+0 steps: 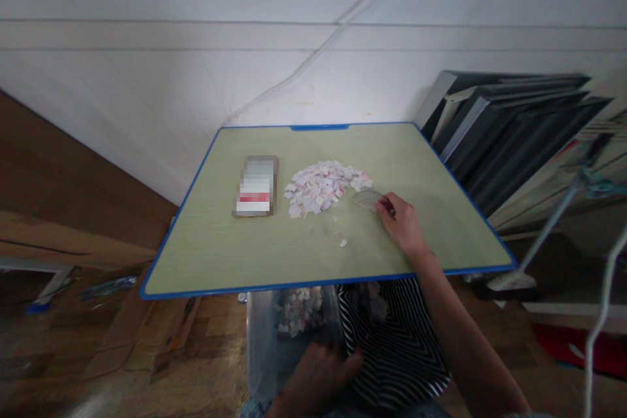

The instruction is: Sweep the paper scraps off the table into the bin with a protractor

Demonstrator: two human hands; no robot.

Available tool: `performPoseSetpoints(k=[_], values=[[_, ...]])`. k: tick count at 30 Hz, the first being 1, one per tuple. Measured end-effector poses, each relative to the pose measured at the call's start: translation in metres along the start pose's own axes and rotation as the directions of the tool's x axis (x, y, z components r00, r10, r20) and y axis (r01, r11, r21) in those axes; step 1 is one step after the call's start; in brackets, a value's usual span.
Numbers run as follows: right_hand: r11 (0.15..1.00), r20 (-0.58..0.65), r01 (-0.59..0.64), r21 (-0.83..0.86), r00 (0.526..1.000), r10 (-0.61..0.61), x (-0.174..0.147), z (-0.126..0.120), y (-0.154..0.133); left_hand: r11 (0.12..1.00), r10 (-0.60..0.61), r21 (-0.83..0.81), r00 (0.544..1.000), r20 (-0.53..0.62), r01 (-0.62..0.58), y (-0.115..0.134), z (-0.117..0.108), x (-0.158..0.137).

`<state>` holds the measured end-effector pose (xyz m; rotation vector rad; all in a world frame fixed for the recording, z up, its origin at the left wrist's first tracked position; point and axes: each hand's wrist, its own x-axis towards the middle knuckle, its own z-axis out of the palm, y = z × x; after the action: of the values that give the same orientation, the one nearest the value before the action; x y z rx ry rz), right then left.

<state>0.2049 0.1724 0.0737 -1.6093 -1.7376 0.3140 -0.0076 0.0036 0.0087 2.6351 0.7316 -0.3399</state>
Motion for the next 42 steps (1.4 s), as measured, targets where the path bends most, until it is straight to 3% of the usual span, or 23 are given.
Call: performPoseSetpoints(k=[6, 12, 17, 22, 28, 31, 38, 42], values=[[0.995, 0.082, 0.098, -0.007, 0.992, -0.098, 0.004, 0.009, -0.009, 1.0, -0.01, 0.013, 1.0, 0.015, 0.01, 0.001, -0.002, 0.0], [0.975, 0.197, 0.22, 0.044, 0.954, -0.224, 0.001, 0.006, -0.014, 1.0, 0.0, 0.006, 1.0, -0.023, 0.0, 0.001, 0.0, 0.0], [0.978, 0.136, 0.209, 0.014, 0.968, -0.209, 0.002, 0.006, -0.013, 1.0, -0.003, -0.022, 0.999, -0.038, 0.002, 0.001, 0.001, 0.0], [0.961, 0.197, 0.272, 0.043, 0.941, -0.275, -0.001, 0.006, -0.015, 1.0, -0.003, -0.009, 0.999, -0.041, 0.002, 0.001, 0.003, 0.001], [0.983, 0.028, 0.18, -0.034, 0.983, -0.179, 0.002, 0.003, -0.007, 1.0, -0.007, 0.003, 0.999, -0.037, 0.007, 0.001, 0.0, 0.001], [0.984, 0.007, 0.168, -0.065, 0.986, -0.168, 0.006, 0.004, -0.002, 1.0, -0.007, 0.0, 0.999, -0.032, 0.007, 0.001, -0.001, 0.002], [0.962, 0.068, 0.269, -0.051, 0.962, -0.265, 0.005, 0.005, -0.003, 1.0, 0.0, 0.003, 1.0, -0.024, 0.0, 0.001, -0.002, 0.0], [0.953, 0.035, 0.301, -0.038, 0.953, -0.3, 0.004, 0.0, -0.003, 1.0, 0.004, -0.015, 0.999, -0.047, -0.005, 0.001, 0.002, 0.0]])
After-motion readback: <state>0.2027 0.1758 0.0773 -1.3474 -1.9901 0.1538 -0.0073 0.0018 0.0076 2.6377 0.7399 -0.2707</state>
